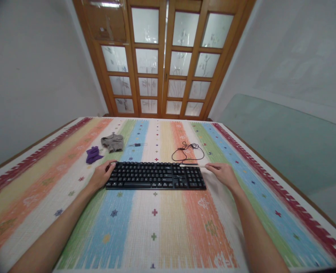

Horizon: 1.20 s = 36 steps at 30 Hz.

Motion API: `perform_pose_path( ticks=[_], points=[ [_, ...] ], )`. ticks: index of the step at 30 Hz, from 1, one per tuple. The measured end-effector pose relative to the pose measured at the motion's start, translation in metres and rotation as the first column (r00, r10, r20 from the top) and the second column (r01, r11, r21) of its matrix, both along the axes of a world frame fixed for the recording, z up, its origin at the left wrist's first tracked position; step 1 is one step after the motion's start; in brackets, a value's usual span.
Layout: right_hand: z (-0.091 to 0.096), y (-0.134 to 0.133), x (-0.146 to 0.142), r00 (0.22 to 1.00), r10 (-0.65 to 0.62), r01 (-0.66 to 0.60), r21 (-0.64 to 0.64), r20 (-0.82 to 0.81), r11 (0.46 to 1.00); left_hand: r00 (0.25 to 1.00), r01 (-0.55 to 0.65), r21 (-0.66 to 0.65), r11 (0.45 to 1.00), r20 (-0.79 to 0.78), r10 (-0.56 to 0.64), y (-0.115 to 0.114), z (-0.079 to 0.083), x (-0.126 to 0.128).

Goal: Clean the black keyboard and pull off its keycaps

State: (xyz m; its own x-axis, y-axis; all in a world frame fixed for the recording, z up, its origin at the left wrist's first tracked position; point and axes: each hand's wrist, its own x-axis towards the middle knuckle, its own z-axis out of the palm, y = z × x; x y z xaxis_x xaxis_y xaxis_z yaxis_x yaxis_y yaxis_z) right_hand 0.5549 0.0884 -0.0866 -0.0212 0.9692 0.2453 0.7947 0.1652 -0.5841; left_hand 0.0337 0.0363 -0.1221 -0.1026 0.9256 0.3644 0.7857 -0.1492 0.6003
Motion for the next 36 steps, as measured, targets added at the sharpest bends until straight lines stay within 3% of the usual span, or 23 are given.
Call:
perform_pose_path(
  ticks=[6, 11, 14, 17, 20, 23, 29, 36],
  points=[
    [0.015, -0.007, 0.01, 0.991, -0.069, 0.049, -0.163, -0.118, 0.985, 1.0, 0.007, -0.008, 1.0, 0.006, -0.007, 0.0, 0.0, -0.001],
    [0.027, -0.011, -0.01, 0.913, -0.045, -0.037, -0.194, -0.406, 0.98, 1.0, 0.012, -0.004, 1.0, 0.002, -0.012, 0.0, -0.001, -0.001],
    [0.034, -0.012, -0.044, 0.876, 0.048, -0.145, -0.168, -0.479, 0.975, 1.0, 0.011, -0.018, 1.0, 0.01, -0.011, 0.0, -0.001, -0.001],
    [0.038, -0.013, -0.09, 0.875, 0.158, -0.279, -0.209, -0.458, 0.937, 1.0, 0.007, -0.027, 1.0, 0.03, -0.006, 0.0, -0.002, -0.001],
    [0.032, -0.013, -0.142, 0.843, 0.273, -0.408, -0.219, -0.463, 0.886, 0.998, -0.004, -0.032, 0.999, 0.064, 0.006, 0.0, -0.002, -0.002],
    [0.021, -0.011, -0.193, 0.801, 0.372, -0.489, -0.152, -0.47, 0.859, 0.995, -0.022, -0.05, 0.999, 0.098, 0.027, 0.001, -0.002, -0.004],
    [0.009, -0.005, -0.264, 0.818, 0.455, -0.484, 0.006, -0.35, 0.875, 0.988, -0.043, -0.019, 0.999, 0.15, 0.046, 0.001, -0.002, -0.007],
    [0.008, -0.004, -0.293, 0.859, 0.458, -0.461, 0.043, -0.23, 0.886, 0.982, -0.049, 0.036, 0.998, 0.186, 0.042, 0.003, -0.005, -0.008]
  ],
)
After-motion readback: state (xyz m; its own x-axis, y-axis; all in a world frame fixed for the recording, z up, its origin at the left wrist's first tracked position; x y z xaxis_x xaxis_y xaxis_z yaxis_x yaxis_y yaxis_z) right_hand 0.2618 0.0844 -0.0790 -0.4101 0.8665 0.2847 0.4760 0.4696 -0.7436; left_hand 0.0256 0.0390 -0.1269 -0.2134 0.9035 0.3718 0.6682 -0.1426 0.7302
